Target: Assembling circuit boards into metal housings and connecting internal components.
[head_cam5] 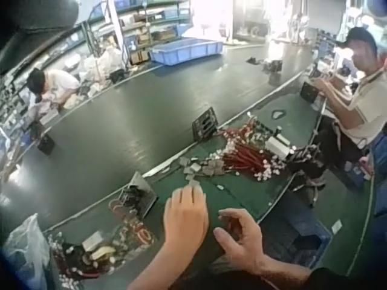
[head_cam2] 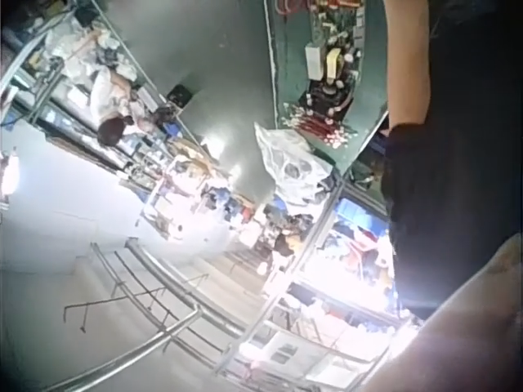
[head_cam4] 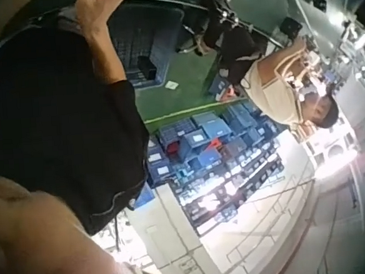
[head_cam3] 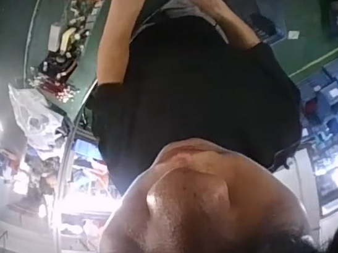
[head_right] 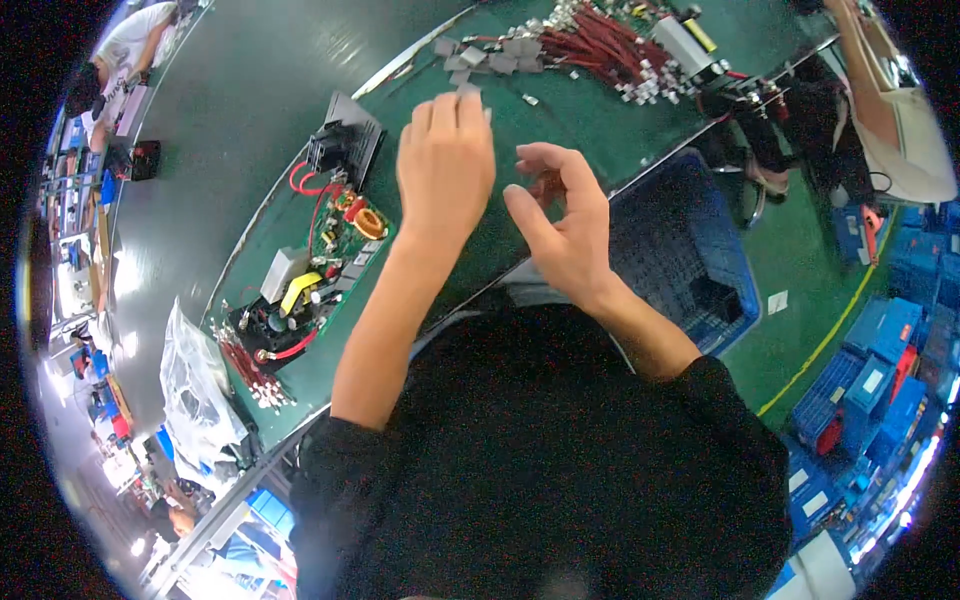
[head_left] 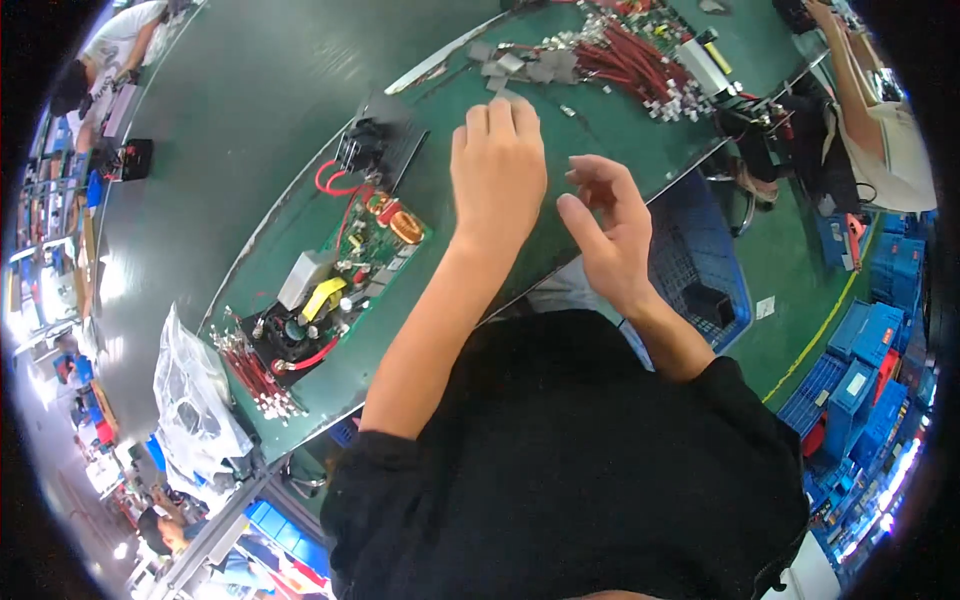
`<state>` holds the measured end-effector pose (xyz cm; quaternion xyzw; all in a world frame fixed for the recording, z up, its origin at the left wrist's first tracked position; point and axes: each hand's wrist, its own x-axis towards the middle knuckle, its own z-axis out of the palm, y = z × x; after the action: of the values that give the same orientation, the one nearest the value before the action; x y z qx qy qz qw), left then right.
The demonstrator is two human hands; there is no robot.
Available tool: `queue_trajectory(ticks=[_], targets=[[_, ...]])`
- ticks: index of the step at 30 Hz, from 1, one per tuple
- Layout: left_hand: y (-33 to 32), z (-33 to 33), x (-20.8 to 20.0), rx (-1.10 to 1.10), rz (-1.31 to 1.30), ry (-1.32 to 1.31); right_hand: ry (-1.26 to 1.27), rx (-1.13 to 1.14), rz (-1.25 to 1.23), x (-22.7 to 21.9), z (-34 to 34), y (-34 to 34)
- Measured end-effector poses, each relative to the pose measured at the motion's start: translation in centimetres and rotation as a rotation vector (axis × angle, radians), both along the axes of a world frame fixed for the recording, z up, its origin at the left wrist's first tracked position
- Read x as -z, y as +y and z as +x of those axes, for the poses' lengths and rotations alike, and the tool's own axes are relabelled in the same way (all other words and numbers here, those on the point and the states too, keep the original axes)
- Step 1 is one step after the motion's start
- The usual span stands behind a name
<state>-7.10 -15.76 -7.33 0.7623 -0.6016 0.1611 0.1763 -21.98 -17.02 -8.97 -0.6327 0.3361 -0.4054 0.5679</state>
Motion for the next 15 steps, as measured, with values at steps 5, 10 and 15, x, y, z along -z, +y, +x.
queue_trajectory(ticks=[5, 10, 15], targets=[[-5.0, 0.0, 3.2, -0.357, 0.069, -0.024, 0.254, 0.009, -0.367, -1.7, -0.1, -5.2], [-2.9, 0.7, 0.5, -0.233, -0.084, 0.267, 0.282, 0.105, -0.74, -0.6, 3.6, -12.2], [6.2, -0.6, -1.4, 0.08, -0.073, 0.574, 0.446, -0.072, -1.121, 2.0, 5.5, -15.8]])
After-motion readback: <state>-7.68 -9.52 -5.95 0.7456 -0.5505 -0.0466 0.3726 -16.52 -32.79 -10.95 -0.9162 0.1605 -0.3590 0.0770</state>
